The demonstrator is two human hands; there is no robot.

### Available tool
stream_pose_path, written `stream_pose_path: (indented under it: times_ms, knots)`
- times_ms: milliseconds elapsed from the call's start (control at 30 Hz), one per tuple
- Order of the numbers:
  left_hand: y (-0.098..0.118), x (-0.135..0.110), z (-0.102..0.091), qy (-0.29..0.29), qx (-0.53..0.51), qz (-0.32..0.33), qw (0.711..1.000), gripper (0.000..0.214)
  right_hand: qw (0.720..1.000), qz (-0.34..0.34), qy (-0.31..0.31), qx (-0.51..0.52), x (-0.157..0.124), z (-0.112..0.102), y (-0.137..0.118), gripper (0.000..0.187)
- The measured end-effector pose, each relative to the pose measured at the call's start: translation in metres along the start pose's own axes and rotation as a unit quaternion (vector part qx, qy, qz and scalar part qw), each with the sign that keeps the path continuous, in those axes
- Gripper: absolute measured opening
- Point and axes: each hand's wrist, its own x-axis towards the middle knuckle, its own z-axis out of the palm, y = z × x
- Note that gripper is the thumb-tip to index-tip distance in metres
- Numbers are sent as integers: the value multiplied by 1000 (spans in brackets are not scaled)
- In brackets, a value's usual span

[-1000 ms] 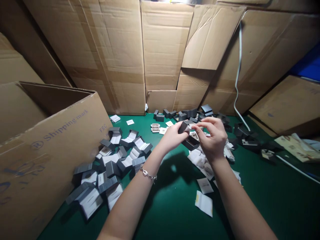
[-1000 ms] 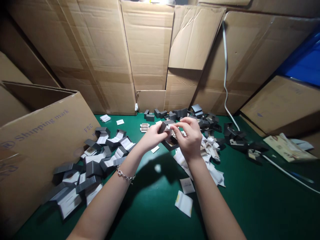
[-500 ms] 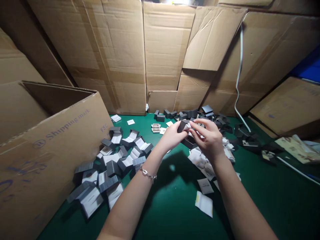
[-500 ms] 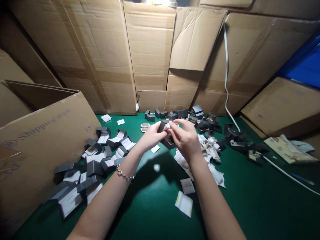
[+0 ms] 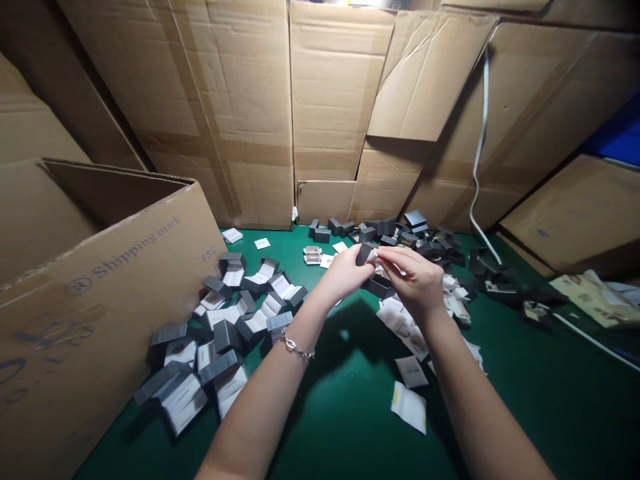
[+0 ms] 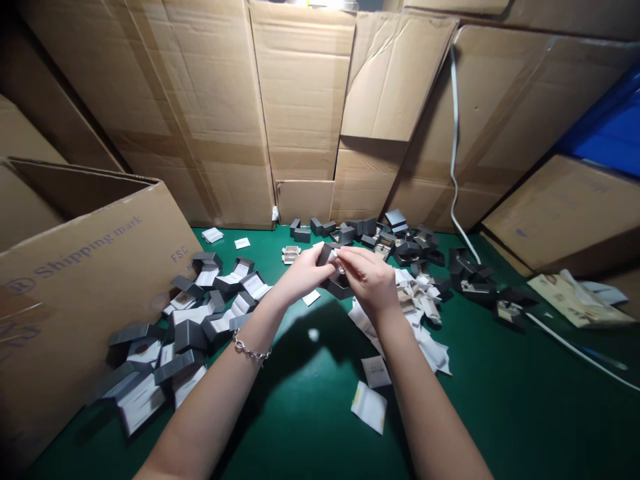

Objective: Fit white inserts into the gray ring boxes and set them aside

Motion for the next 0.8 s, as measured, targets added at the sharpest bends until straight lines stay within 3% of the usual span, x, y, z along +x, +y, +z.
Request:
stream_pose_path:
  times_ms: [333, 533, 700, 800]
  knots:
    - [-1, 0, 8, -3, -2, -42, 999, 16, 999, 13, -36, 15, 4, -4, 7, 19]
    - [8, -6, 4, -13, -2, 10, 1000, 27, 997, 39, -33, 50, 10, -14, 0, 13]
    - [8, -4, 7, -22, -143, -6, 989, 29, 998, 31, 48, 35, 9, -11, -8, 7]
    - [3, -1, 9, -27, -230, -44, 972, 28, 998, -5, 59, 8, 5, -8, -6, 10]
